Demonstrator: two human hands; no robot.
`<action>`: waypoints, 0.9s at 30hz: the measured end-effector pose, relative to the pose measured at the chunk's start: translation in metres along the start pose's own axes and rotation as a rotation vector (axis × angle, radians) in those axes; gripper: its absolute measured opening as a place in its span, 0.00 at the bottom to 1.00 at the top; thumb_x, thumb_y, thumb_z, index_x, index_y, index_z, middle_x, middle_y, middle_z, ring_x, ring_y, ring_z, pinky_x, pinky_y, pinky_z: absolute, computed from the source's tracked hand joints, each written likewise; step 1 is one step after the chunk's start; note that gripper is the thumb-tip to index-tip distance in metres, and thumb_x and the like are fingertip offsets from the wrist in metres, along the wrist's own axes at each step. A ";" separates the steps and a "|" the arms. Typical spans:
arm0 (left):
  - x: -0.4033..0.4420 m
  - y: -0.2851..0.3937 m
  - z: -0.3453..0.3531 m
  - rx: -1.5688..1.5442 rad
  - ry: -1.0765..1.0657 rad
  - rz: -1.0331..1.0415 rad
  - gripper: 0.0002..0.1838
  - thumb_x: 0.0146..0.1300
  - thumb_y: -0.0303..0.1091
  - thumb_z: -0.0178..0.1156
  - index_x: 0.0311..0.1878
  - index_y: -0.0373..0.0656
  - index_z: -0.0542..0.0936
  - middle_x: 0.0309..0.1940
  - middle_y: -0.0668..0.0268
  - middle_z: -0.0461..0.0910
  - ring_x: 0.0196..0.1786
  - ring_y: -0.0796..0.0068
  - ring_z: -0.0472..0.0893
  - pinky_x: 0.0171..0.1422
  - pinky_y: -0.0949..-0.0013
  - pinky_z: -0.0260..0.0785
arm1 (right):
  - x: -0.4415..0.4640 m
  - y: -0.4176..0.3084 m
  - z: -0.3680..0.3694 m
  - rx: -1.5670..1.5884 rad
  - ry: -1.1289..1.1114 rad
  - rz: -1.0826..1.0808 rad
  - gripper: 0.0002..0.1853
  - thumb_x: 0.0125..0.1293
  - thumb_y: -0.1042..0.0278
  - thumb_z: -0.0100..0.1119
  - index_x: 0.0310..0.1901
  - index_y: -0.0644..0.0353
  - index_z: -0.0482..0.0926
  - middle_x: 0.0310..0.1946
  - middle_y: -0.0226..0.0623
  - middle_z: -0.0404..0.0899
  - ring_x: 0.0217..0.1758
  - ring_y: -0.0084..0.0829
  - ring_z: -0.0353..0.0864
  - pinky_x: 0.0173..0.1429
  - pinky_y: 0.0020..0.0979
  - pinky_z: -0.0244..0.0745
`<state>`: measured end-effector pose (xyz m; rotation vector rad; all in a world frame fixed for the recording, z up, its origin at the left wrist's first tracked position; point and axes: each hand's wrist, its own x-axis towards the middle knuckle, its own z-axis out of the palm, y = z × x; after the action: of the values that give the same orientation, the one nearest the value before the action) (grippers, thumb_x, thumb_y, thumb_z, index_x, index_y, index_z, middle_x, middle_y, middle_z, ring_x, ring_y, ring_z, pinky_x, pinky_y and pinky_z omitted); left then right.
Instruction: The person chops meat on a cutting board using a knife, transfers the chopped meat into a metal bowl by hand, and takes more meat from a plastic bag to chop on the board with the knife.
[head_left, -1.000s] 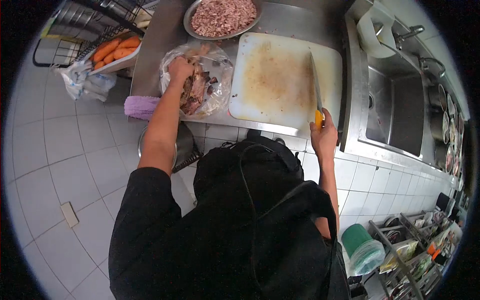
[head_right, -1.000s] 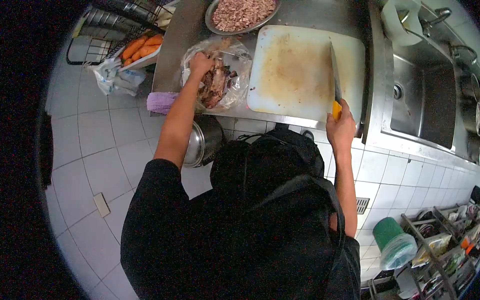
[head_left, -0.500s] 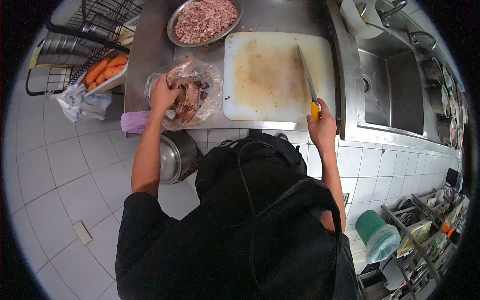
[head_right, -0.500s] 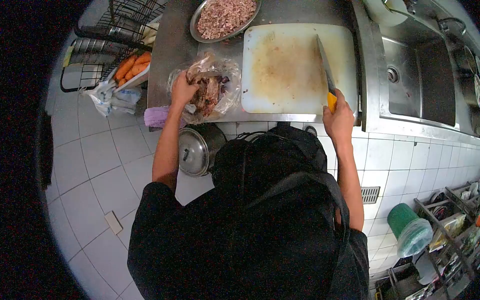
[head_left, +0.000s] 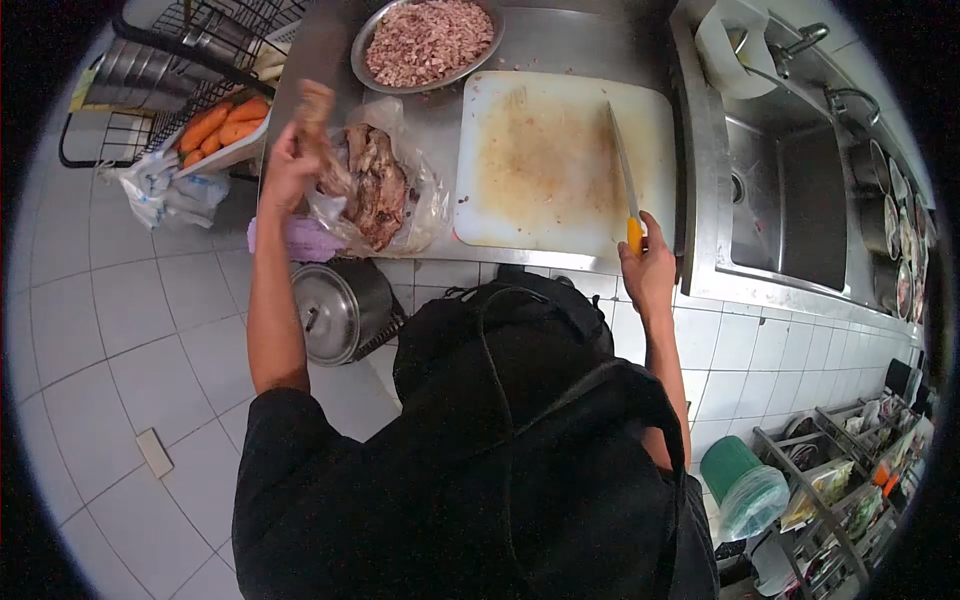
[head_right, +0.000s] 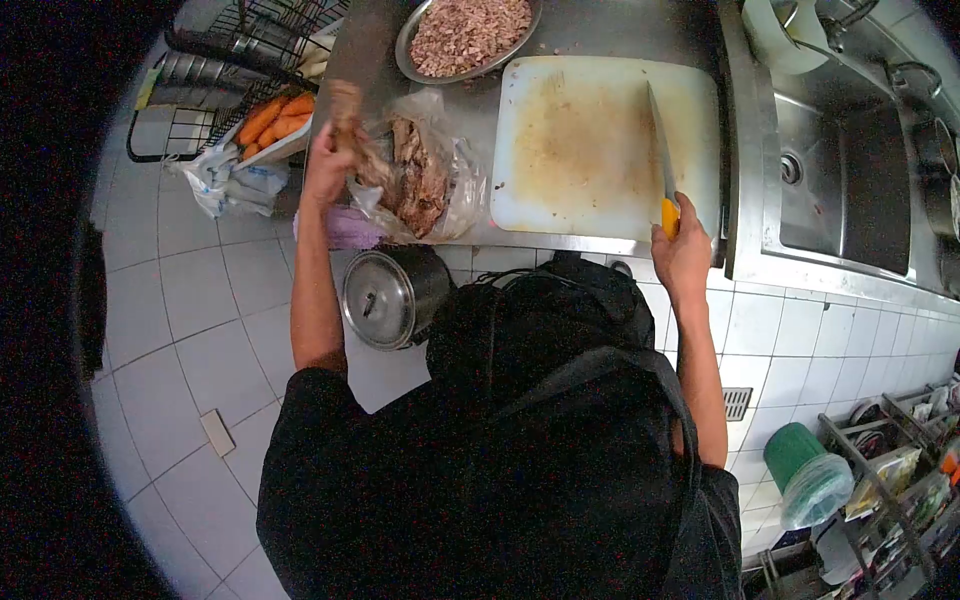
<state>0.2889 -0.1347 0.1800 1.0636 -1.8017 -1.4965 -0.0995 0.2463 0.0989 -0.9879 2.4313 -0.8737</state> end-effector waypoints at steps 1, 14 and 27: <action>0.002 0.007 -0.001 -0.141 0.032 0.036 0.35 0.46 0.15 0.57 0.64 0.39 0.72 0.48 0.68 0.77 0.53 0.70 0.78 0.61 0.67 0.72 | 0.000 -0.001 -0.001 0.007 -0.004 0.009 0.32 0.62 0.70 0.66 0.70 0.56 0.72 0.38 0.54 0.85 0.42 0.49 0.87 0.51 0.43 0.80; 0.083 0.110 0.064 -0.034 -0.227 0.291 0.29 0.60 0.21 0.61 0.67 0.36 0.72 0.51 0.61 0.79 0.54 0.68 0.81 0.66 0.62 0.76 | -0.004 0.013 0.006 0.012 -0.012 0.010 0.33 0.62 0.69 0.65 0.70 0.56 0.70 0.39 0.55 0.85 0.41 0.51 0.86 0.50 0.44 0.79; 0.126 0.000 0.338 0.704 -0.303 -0.213 0.31 0.37 0.40 0.74 0.49 0.36 0.86 0.48 0.46 0.86 0.54 0.54 0.86 0.57 0.60 0.78 | -0.029 0.009 -0.014 0.084 0.023 0.117 0.32 0.59 0.72 0.58 0.68 0.64 0.70 0.38 0.67 0.83 0.44 0.63 0.84 0.54 0.53 0.78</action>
<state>-0.0548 -0.0632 0.0975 1.4437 -2.6065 -1.1947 -0.0917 0.2781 0.1067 -0.8013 2.4225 -0.9431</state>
